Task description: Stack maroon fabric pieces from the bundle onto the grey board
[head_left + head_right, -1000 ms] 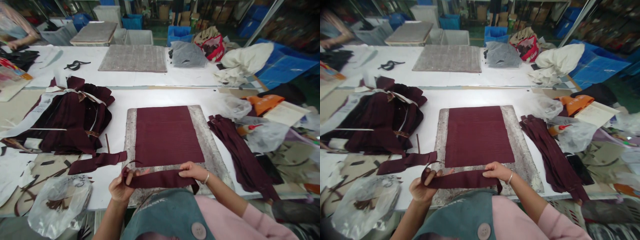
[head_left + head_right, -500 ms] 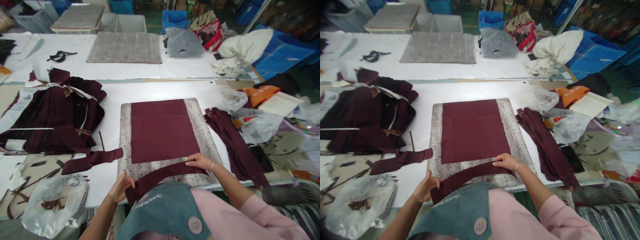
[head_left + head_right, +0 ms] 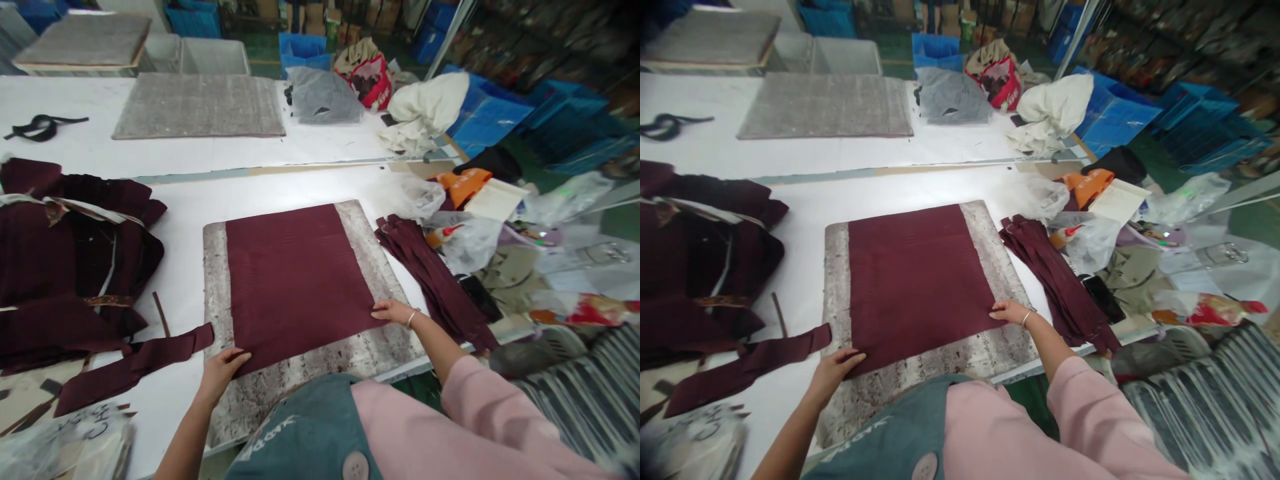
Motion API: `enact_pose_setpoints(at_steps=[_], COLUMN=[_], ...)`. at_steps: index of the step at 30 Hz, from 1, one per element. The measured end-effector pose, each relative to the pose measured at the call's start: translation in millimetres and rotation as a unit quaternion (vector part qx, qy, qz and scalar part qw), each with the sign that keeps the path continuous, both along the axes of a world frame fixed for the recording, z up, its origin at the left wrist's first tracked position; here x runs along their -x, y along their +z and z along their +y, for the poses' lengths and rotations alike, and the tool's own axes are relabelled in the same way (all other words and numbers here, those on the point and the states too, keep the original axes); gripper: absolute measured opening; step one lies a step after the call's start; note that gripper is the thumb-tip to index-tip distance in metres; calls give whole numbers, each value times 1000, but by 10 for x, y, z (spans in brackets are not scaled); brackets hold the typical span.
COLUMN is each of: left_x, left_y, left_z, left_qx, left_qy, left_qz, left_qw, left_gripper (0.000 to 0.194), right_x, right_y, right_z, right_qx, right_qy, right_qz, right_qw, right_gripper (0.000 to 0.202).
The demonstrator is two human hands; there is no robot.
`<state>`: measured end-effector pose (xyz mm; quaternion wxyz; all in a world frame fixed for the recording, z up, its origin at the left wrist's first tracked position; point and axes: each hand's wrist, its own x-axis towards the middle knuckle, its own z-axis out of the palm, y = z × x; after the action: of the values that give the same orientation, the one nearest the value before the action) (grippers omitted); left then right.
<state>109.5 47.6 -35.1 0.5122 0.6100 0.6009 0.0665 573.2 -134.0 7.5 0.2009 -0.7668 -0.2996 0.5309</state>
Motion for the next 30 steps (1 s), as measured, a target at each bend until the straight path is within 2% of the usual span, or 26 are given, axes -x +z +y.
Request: enact_pose_setpoints(at_steps=[2,5,13,17,22,26,30], left_x=[-94,-202,-245,-249,-288,-287,-242], left_y=[-41,-108,-177,-150,-106,-182,-228], left_z=[22,21,37,39,-24,-20,-10], left_qx=[-43,-75,-96,-94,-119,-127,-122], left_qy=[-9,9,45,56,57,75,74], left_qz=[29,57,170,184,155,168,163], left_qw=[999,995,980,977,979,975,976], left_gripper=[35,31,40,37,31,32,32], right_x=[-20,-13,-10,6,5,-71,-112], right_y=[-108,-239,-389,-382,-302,-388,-509], right_z=[19,47,84,96,75,68,41], right_qx=[-15,-33,-38,-25,-2,17,40], right_qy=[-44,-78,-61,-35,-1,32,25], right_qz=[-49,-131,-305,-328,-326,-325,-327], right_qw=[998,988,949,944,945,945,944], right_gripper=[35,29,34,36,40,43,47])
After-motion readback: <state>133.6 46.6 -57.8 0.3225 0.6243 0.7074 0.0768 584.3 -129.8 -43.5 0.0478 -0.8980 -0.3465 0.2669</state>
